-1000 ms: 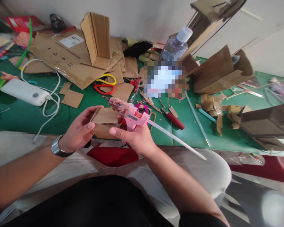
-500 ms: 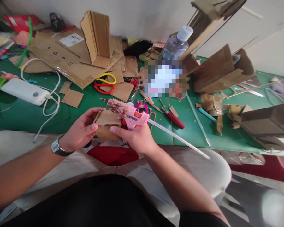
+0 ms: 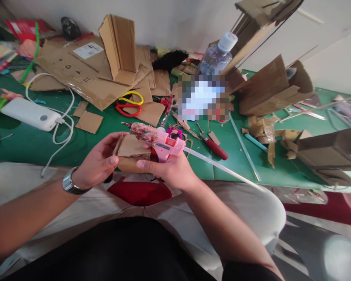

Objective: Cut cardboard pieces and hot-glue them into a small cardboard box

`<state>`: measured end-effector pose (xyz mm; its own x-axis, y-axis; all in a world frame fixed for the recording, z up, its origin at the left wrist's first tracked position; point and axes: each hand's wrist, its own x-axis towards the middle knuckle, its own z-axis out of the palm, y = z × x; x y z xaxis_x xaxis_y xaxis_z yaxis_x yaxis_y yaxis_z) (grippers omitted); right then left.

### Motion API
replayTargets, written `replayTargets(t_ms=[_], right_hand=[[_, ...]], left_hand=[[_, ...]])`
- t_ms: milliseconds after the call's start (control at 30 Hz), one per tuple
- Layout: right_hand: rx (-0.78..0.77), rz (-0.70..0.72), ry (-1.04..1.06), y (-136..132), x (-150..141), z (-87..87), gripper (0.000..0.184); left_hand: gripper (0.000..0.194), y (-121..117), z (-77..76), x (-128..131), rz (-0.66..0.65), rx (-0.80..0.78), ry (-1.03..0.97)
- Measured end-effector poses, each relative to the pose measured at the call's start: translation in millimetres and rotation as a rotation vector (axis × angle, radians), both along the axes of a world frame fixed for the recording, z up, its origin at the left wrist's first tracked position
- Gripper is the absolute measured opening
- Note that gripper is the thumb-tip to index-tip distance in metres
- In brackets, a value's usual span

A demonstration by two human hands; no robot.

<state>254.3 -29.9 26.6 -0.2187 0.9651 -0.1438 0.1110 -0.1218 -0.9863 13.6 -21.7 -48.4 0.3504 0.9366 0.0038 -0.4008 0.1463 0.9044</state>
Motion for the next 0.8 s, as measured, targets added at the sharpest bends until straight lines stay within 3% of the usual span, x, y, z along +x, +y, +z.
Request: replayTargets(t_ms=[167, 667, 800], right_hand=[[-0.120, -0.001, 0.120, -1.2, -1.9, 3.5, 0.047], [-0.185, 0.008, 0.110, -2.6, -2.5, 3.6, 0.048], [-0.167, -0.005, 0.119, -2.7, -3.5, 1.8, 0.053]], left_hand=[[0.073, 1.4, -2.6, -2.2, 0.001, 0.074, 0.031], [0.073, 3.8, -10.1, -2.0, 0.031, 0.146, 0.049], [0.076, 3.9, -9.2, -2.8, -0.012, 0.131, 0.052]])
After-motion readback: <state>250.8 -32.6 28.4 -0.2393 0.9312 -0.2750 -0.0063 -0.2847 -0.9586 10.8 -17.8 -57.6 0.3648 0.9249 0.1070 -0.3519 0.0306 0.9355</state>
